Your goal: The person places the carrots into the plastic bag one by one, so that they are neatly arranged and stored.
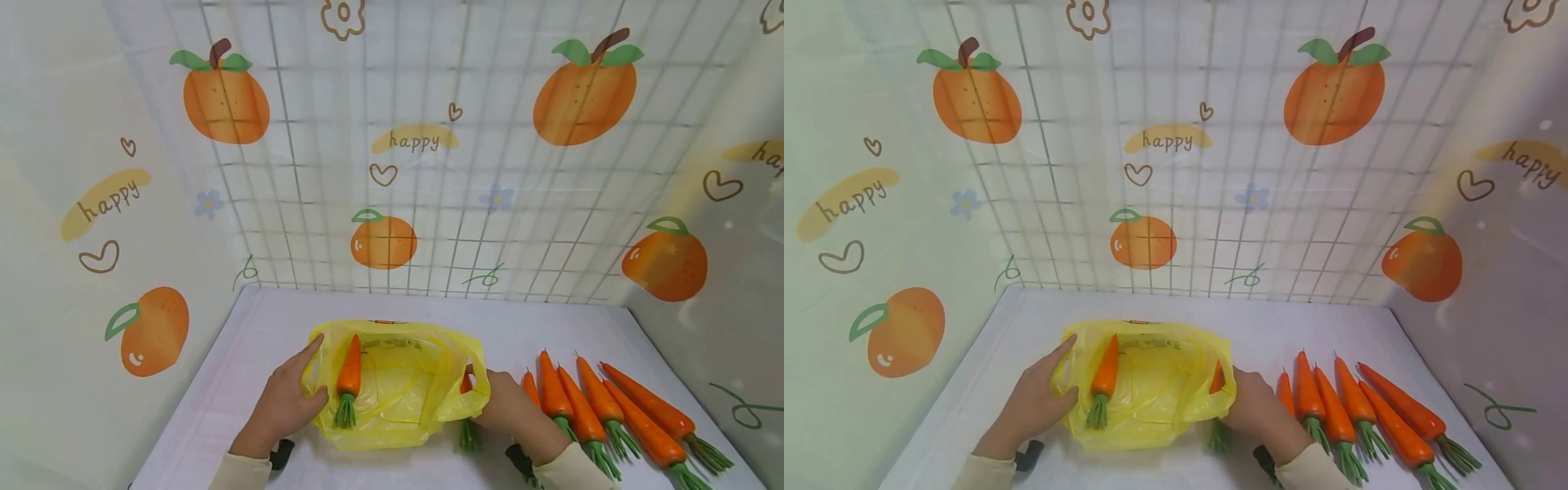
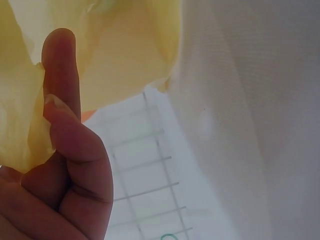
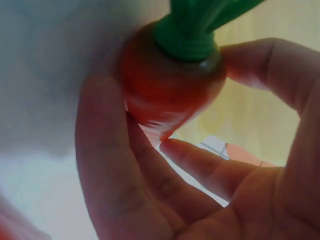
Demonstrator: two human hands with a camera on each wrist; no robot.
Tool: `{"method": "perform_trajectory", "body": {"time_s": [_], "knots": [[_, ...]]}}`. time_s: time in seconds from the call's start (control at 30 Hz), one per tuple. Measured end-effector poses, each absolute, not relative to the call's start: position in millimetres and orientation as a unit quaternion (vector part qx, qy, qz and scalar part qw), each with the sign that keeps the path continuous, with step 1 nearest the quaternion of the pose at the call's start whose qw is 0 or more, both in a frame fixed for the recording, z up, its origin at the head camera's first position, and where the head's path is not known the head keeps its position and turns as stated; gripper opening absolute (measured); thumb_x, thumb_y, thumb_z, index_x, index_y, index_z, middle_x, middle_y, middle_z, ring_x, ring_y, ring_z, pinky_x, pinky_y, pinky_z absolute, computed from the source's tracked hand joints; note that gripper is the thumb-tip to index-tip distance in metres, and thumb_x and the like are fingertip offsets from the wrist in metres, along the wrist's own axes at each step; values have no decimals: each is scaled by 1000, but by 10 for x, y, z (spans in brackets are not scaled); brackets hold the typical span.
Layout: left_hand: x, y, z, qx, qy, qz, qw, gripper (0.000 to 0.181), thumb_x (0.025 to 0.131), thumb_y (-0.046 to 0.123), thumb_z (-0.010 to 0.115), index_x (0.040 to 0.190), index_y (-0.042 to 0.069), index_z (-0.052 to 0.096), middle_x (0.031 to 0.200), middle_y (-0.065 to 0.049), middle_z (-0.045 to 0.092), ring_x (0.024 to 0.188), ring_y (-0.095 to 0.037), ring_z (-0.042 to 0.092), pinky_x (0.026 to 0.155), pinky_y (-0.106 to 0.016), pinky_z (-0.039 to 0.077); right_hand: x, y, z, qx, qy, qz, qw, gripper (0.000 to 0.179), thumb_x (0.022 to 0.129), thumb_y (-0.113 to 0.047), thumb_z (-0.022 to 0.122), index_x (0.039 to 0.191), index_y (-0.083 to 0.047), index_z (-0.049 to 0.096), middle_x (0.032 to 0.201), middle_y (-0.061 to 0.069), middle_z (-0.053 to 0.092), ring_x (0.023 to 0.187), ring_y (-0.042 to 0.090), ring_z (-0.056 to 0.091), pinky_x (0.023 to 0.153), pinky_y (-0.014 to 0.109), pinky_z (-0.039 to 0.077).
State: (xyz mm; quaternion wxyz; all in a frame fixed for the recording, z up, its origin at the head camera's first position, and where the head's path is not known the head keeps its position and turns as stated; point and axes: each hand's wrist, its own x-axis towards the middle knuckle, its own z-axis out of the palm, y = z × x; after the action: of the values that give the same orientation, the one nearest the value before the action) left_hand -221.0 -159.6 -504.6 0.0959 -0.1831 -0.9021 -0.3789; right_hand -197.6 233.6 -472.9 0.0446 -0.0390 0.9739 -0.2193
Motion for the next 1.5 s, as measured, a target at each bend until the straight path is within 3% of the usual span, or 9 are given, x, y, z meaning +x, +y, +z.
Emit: {"method": "perform_trajectory", "body": {"time_s": [0.2,0.27,0.4,0.6,0.7,0.97,1.17,1.33,1.5], "knots": [[-2205,-1588,-5037,-182,-902,-377,103,86,82,25,73,157,35,30,150,11,42,135,-17,43,105,-48,42,-1952,2328,-4715,-43,976,-211,37,61,74,-57,80,123,-23,68,97,-4,71,81,15,61,89,50,51],[-2205,-1586,-5038,-181,-903,-375,105,86,82,25,73,157,35,30,149,11,43,134,-17,44,105,-48,42,-1941,2331,-4706,-51,976,-210,36,60,75,-54,80,125,-23,67,93,-5,70,80,14,61,88,49,52],[-2200,-1586,-5040,-179,-904,-373,104,86,82,25,72,157,36,30,150,13,41,135,-16,44,104,-48,42,-1918,2341,-4705,-64,976,-203,36,50,79,-50,78,122,-27,68,81,-10,65,73,11,57,81,42,53],[-2195,-1588,-5050,-188,-901,-378,103,86,83,24,71,157,34,29,152,16,37,136,-16,42,105,-48,42,-1901,2365,-4719,-90,978,-187,8,30,80,-49,78,100,-29,66,70,-13,57,65,9,53,69,34,50],[-2196,-1588,-5052,-192,-898,-382,100,86,83,23,71,157,34,29,152,16,37,137,-16,41,105,-48,42,-1903,2377,-4721,-86,977,-194,12,36,77,-53,79,99,-28,66,70,-13,57,66,9,53,71,36,51],[-2183,-1572,-5029,-175,-906,-376,90,86,83,25,71,157,36,28,152,17,37,137,-14,40,106,-48,40,-1917,2424,-4730,-55,974,-217,32,63,70,-61,81,119,-23,69,85,-10,66,76,10,57,84,44,52],[-2184,-1570,-5036,-174,-905,-376,93,86,82,25,71,156,38,29,150,15,39,135,-16,43,104,-49,42,-1940,2495,-4715,-63,977,-204,10,62,72,-58,81,118,-20,67,93,-8,68,79,11,59,85,45,53],[-2184,-1563,-5040,-166,-907,-375,92,87,82,26,72,156,40,28,149,11,42,135,-18,44,104,-50,42,-1972,2608,-4708,-34,973,-225,31,63,74,-50,82,124,-18,63,98,-4,67,80,14,59,83,47,54],[-2184,-1560,-5029,-167,-908,-374,90,87,82,26,72,156,40,28,149,11,43,135,-17,44,105,-49,42,-1977,2715,-4701,8,956,-289,58,75,72,-25,84,140,-11,54,98,4,69,76,17,62,70,39,58]]}}
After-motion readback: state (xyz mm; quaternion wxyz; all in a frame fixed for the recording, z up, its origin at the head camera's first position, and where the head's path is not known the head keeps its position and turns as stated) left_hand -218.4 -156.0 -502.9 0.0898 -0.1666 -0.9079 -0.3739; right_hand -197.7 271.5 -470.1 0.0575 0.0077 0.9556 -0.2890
